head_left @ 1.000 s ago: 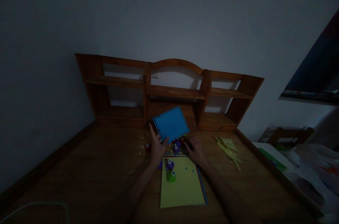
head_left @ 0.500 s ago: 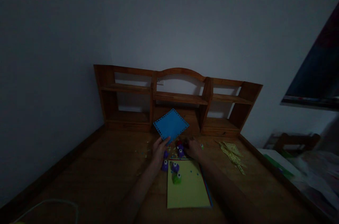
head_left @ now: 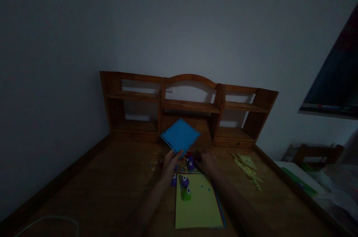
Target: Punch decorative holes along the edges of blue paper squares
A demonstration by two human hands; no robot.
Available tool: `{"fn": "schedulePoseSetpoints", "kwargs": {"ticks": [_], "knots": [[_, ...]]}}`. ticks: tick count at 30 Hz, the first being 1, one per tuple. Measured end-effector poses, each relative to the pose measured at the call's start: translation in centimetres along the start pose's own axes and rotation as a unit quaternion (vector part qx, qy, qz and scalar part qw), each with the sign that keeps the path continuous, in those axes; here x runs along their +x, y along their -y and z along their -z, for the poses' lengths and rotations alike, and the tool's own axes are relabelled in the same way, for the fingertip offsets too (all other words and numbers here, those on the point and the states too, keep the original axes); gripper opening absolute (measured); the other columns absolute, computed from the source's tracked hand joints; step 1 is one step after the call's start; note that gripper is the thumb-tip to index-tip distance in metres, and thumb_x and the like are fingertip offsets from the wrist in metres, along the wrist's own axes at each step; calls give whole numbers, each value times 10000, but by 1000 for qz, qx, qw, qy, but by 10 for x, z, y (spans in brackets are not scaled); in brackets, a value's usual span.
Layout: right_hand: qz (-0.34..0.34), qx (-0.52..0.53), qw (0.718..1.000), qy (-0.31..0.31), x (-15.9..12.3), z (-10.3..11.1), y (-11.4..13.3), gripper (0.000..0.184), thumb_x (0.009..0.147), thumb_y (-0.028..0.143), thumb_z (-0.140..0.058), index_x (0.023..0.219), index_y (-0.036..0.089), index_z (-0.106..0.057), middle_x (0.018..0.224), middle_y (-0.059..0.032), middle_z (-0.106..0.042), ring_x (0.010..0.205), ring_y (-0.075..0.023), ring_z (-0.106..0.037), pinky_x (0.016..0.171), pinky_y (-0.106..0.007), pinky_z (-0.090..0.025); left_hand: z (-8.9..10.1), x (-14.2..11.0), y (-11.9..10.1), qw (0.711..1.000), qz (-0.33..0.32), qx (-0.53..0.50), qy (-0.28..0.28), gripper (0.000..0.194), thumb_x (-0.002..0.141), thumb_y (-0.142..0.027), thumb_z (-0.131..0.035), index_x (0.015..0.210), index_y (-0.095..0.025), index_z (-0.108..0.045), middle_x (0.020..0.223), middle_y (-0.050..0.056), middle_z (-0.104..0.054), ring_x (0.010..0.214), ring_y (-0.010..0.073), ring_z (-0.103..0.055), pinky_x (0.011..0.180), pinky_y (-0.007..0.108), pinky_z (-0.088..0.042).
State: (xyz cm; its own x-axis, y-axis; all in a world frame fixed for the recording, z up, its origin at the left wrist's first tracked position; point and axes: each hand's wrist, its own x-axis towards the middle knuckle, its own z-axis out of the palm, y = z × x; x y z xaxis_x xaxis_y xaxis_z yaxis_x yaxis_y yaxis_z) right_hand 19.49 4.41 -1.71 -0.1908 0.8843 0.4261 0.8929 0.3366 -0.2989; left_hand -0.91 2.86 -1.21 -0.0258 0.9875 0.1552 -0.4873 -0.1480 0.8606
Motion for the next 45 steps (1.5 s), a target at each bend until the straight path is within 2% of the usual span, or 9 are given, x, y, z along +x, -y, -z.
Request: {"fn": "schedulePoseSetpoints", "kwargs": {"ticks": [4, 7, 10, 13, 18, 25, 30, 39, 45], "knots": [[-6, 33, 999, -28, 1, 1, 3, 182, 787, 309, -660, 934, 203, -675, 906, -84, -694, 863, -238, -626, 719, -297, -438, 0, -1, -2, 996, -44, 74, 0, 356, 664, -406, -803, 883, -137, -722, 847, 56, -739, 731, 188, -661, 705, 280, -503], [-52, 194, 975, -94, 3, 10, 2, 270, 821, 438, -643, 919, 188, -667, 843, -71, -687, 762, -225, -625, 678, -312, -463, 0, 0, 0, 995, -53, 85, -1, 360, 667, -412, -798, 883, -133, -732, 875, 70, -745, 791, 214, -665, 749, 295, -498], [-134, 496, 845, -146, 2, 20, 1, 359, 761, 490, -714, 964, 198, -664, 836, -52, -683, 709, -214, -637, 643, -326, -504, 0, -1, 0, 994, -55, 99, 0, 356, 669, -426, -796, 858, -131, -736, 858, 73, -745, 793, 221, -661, 748, 298, -493], [-161, 645, 734, -140, -5, 20, 0, 333, 794, 481, -688, 1009, 230, -653, 987, -60, -685, 855, -225, -676, 759, -376, -561, -2, -2, -3, 992, -47, 119, -5, 346, 661, -442, -798, 788, -127, -729, 783, 72, -738, 720, 216, -654, 699, 299, -495], [-177, 750, 633, -75, -21, 5, 1, 240, 768, 395, -736, 931, 228, -681, 1083, -49, -688, 1085, -227, -640, 949, -371, -552, -9, -6, -11, 990, -54, 125, 29, 335, 678, -459, -785, 743, -136, -719, 719, 77, -727, 647, 209, -652, 663, 306, -510], [-200, 760, 616, -47, -26, 1, 7, 278, 720, 305, -812, 967, 247, -697, 1022, -11, -722, 898, -165, -692, 750, -249, -599, -3, -2, 0, 983, -72, 169, 23, 307, 708, -434, -767, 782, -140, -721, 717, 60, -722, 641, 190, -636, 645, 275, -482], [-172, 769, 616, -2, -26, 15, 15, 400, 733, 289, -806, 1107, 218, -682, 1012, -36, -734, 923, -141, -690, 824, -217, -557, -2, -1, 2, 981, -72, 176, 28, 290, 709, -417, -768, 782, -143, -707, 713, 43, -711, 631, 174, -619, 632, 259, -465], [-134, 703, 698, -16, -25, 18, 25, 516, 670, 314, -844, 1145, 202, -676, 998, -68, -737, 825, -190, -711, 833, -345, -560, -7, -6, -4, 980, -71, 181, 43, 307, 723, -439, -751, 737, -139, -691, 670, 45, -692, 600, 169, -602, 605, 258, -453], [-105, 650, 752, -30, -23, 15, 26, 672, 622, 308, -858, 1245, 264, -610, 1019, -45, -727, 849, -197, -693, 760, -321, -554, -10, -8, -8, 978, -67, 194, 43, 326, 730, -450, -743, 727, -132, -669, 660, 41, -684, 585, 156, -592, 600, 252, -456]]}}
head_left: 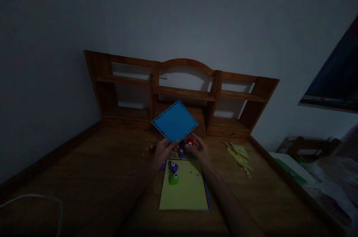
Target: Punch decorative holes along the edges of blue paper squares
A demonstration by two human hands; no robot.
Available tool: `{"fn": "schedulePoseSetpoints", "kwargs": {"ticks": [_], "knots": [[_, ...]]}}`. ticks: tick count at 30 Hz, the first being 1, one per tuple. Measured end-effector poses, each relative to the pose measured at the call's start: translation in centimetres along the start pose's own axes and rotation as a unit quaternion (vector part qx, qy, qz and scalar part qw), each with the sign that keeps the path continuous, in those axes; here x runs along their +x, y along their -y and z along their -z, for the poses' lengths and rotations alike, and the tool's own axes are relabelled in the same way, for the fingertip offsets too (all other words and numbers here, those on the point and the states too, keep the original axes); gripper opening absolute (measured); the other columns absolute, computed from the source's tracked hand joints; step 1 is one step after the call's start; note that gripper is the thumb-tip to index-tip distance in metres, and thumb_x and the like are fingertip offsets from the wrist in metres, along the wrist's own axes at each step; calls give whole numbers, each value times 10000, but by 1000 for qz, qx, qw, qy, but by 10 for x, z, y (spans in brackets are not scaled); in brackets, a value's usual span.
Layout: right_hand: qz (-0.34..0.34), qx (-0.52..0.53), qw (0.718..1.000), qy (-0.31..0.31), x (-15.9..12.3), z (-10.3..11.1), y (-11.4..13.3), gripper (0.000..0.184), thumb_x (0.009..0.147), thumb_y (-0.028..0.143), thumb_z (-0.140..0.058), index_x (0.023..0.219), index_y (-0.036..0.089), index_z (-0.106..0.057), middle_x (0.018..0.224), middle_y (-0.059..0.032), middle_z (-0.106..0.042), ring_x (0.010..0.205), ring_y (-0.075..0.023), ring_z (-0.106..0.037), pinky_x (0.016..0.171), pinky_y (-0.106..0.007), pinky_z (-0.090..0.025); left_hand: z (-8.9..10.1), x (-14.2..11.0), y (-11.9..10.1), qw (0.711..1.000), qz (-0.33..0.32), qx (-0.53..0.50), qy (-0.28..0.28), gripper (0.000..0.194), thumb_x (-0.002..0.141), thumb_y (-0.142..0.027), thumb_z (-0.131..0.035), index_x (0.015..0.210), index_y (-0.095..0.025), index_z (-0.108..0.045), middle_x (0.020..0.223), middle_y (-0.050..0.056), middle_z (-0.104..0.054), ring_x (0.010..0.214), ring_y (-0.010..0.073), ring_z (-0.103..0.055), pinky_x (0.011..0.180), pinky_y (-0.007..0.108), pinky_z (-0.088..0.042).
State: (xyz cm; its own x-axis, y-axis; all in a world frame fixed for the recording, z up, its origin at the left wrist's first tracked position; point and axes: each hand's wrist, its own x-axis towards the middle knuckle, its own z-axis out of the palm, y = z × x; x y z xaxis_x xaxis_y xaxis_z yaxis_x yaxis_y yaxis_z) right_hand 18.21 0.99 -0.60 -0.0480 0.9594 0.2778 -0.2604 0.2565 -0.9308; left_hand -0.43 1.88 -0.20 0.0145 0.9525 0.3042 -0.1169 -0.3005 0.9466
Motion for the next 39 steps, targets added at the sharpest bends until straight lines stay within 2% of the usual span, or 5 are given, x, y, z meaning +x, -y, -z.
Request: {"fn": "schedulePoseSetpoints", "kwargs": {"ticks": [9, 15, 25, 31, 39], "knots": [[-20, -11, 1000, 18, 2, 1, -6, 450, 552, 282, -882, 956, 223, -694, 942, -43, -740, 865, -213, -681, 793, -341, -535, -1, -2, 0, 1000, -7, 14, 7, 322, 751, -446, -735, 800, -132, -681, 695, 37, -689, 618, 157, -605, 615, 252, -465], [-58, 4, 998, 25, -5, -6, 3, 440, 548, 277, -882, 938, 210, -689, 862, -28, -744, 755, -183, -683, 728, -310, -529, 0, -3, 5, 999, -33, 36, 20, 297, 782, -430, -714, 798, -136, -681, 738, 47, -704, 673, 172, -632, 659, 266, -482], [-58, -29, 997, 36, -9, -10, 9, 373, 574, 318, -871, 890, 204, -710, 767, -1, -719, 635, -145, -643, 652, -278, -507, -3, -2, 17, 998, -24, 53, 8, 323, 751, -454, -731, 793, -137, -686, 750, 64, -720, 652, 180, -645, 609, 266, -487], [-64, -42, 997, 32, -8, -6, 5, 410, 554, 347, -878, 901, 206, -710, 792, -12, -721, 651, -160, -649, 667, -297, -518, -1, -2, 8, 996, -42, 77, 10, 311, 775, -451, -710, 747, -144, -673, 695, 40, -697, 629, 168, -632, 606, 259, -479], [-52, -71, 996, 33, -10, -7, 9, 362, 606, 366, -854, 901, 207, -718, 800, -18, -716, 675, -166, -649, 679, -295, -507, 2, 0, 17, 997, -46, 61, 19, 308, 768, -446, -718, 801, -141, -690, 756, 55, -718, 664, 179, -642, 623, 274, -496]]}}
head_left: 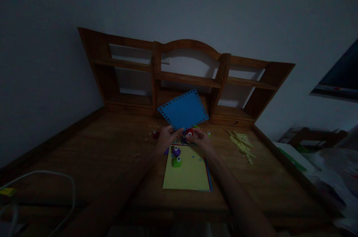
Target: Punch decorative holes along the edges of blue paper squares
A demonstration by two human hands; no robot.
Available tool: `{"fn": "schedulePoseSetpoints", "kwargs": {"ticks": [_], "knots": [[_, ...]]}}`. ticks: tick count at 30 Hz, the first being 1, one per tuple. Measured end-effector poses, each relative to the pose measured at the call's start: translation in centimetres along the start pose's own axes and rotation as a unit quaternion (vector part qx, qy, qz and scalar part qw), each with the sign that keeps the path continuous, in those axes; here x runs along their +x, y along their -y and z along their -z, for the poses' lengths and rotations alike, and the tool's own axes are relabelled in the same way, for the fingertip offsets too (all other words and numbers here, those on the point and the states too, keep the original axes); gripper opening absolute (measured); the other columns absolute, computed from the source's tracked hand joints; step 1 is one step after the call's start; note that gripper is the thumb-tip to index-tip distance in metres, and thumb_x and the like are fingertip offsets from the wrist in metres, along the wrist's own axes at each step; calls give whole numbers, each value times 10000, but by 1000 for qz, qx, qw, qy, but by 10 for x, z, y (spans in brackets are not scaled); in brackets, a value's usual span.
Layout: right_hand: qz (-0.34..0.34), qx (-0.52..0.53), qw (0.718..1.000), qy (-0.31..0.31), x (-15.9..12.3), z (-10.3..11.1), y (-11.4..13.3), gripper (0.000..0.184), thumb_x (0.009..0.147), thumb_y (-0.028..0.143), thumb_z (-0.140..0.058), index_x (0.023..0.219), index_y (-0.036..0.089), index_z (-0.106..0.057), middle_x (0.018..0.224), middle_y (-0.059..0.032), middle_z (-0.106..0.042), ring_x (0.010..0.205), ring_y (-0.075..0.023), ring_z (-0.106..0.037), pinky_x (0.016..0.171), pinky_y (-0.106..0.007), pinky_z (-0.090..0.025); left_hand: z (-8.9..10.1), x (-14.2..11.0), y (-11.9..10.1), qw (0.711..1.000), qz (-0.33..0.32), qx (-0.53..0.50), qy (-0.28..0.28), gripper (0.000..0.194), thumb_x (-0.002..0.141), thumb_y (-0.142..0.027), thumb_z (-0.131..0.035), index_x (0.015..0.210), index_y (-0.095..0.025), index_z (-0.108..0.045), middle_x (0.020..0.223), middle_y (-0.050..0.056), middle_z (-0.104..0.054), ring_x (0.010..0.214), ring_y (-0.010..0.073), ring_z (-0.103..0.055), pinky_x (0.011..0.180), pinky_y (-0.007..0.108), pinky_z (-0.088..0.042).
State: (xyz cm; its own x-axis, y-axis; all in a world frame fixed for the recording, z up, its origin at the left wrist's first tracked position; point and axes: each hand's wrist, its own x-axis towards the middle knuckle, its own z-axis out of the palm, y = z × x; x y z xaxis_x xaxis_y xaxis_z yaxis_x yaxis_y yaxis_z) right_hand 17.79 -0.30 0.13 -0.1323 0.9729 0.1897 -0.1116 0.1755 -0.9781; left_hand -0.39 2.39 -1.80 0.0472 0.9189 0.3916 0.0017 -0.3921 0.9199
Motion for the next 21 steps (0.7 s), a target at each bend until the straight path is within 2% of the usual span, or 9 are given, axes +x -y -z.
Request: {"fn": "schedulePoseSetpoints", "kwargs": {"ticks": [13, 21], "knots": [[-7, 15, 1000, -9, 0, 1, -1, 392, 606, 377, -854, 926, 190, -724, 790, -31, -721, 641, -162, -637, 647, -288, -505, 2, -2, -14, 1000, -7, 13, 8, 340, 756, -476, -723, 746, -138, -682, 713, 47, -701, 655, 180, -634, 649, 272, -492], [-20, 77, 997, -4, 1, 1, -1, 351, 634, 369, -846, 920, 202, -729, 793, -22, -722, 647, -148, -647, 686, -295, -526, 0, -3, -10, 1000, 6, 1, 3, 356, 768, -487, -711, 761, -132, -672, 716, 50, -695, 658, 179, -634, 638, 276, -499]]}}
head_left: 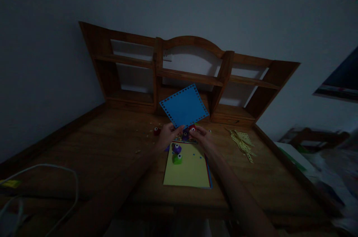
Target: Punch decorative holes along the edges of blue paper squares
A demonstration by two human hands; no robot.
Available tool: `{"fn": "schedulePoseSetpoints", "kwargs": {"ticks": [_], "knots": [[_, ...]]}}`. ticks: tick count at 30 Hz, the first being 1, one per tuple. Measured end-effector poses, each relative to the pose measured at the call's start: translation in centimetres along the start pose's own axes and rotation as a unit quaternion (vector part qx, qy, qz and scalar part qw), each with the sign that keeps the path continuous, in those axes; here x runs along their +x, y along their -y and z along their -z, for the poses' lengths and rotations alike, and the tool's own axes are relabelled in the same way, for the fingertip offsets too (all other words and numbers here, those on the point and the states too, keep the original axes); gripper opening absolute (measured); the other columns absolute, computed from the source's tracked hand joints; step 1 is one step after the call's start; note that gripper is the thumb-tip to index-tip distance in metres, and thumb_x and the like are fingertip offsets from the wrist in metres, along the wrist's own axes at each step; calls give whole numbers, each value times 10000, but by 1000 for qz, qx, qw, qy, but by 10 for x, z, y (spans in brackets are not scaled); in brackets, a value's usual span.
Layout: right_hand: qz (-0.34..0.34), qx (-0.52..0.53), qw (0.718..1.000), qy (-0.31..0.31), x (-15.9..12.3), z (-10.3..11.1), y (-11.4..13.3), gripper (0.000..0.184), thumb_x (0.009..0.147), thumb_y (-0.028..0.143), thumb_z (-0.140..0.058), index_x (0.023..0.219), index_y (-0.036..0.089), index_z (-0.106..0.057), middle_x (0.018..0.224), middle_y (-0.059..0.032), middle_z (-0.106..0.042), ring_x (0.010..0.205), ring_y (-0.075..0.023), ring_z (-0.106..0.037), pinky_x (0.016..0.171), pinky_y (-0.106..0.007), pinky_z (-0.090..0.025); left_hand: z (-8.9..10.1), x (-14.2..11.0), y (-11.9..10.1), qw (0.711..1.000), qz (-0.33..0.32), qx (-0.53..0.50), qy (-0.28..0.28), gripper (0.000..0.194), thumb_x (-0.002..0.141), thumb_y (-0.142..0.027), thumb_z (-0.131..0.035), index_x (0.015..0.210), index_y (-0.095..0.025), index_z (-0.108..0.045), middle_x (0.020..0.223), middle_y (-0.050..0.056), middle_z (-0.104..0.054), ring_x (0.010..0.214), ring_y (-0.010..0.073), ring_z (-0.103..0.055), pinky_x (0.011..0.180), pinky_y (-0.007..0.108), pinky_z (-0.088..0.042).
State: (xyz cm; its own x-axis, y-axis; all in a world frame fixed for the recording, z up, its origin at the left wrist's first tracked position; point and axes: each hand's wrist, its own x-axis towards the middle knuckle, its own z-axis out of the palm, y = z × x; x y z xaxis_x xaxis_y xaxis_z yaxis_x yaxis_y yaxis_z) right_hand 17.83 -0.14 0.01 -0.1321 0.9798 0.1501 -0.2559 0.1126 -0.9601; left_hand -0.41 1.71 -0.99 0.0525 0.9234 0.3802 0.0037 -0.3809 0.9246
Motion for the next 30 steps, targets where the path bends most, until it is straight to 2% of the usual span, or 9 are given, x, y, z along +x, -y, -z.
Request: {"fn": "schedulePoseSetpoints", "kwargs": {"ticks": [5, 10, 18, 22, 25, 30], "knots": [[-6, -9, 1000, 15, -5, -5, 3, 361, 612, 364, -861, 905, 200, -729, 858, -35, -730, 688, -155, -660, 734, -307, -527, -2, -1, 3, 1000, 7, -12, 13, 364, 781, -479, -703, 859, -124, -691, 817, 77, -717, 688, 180, -638, 638, 275, -504], [14, -58, 998, 14, -4, -2, 2, 337, 654, 399, -831, 891, 184, -724, 795, -39, -710, 674, -158, -624, 678, -292, -500, 0, 0, 5, 999, -20, 27, 39, 342, 814, -461, -675, 893, -129, -705, 837, 86, -716, 723, 192, -645, 686, 296, -510], [2, -105, 994, -10, 3, 8, -11, 332, 628, 456, -828, 757, 173, -714, 705, -20, -681, 607, -142, -565, 609, -267, -427, 1, 3, 12, 993, -44, 68, 81, 326, 825, -460, -646, 771, -143, -698, 764, 66, -702, 705, 199, -638, 679, 296, -502], [-4, -131, 991, -14, 2, 7, -8, 347, 635, 498, -808, 627, 176, -680, 573, 8, -618, 518, -126, -506, 549, -263, -362, 2, 4, 9, 991, -53, 78, 97, 287, 832, -419, -641, 811, -140, -704, 754, 45, -695, 664, 182, -618, 617, 261, -471], [-1, -157, 988, -13, 1, 6, -5, 397, 661, 519, -785, 527, 179, -631, 504, 11, -572, 485, -119, -473, 523, -264, -331, 3, 3, 7, 989, -55, 104, 94, 283, 824, -410, -646, 750, -140, -692, 681, 25, -664, 607, 168, -583, 566, 239, -433], [-8, -165, 986, -21, -1, 4, -3, 406, 663, 530, -779, 515, 182, -631, 509, -4, -580, 490, -118, -475, 499, -256, -318, 4, 3, 3, 987, -59, 106, 105, 266, 815, -402, -651, 752, -150, -712, 729, 41, -693, 650, 179, -605, 604, 245, -455]]}}
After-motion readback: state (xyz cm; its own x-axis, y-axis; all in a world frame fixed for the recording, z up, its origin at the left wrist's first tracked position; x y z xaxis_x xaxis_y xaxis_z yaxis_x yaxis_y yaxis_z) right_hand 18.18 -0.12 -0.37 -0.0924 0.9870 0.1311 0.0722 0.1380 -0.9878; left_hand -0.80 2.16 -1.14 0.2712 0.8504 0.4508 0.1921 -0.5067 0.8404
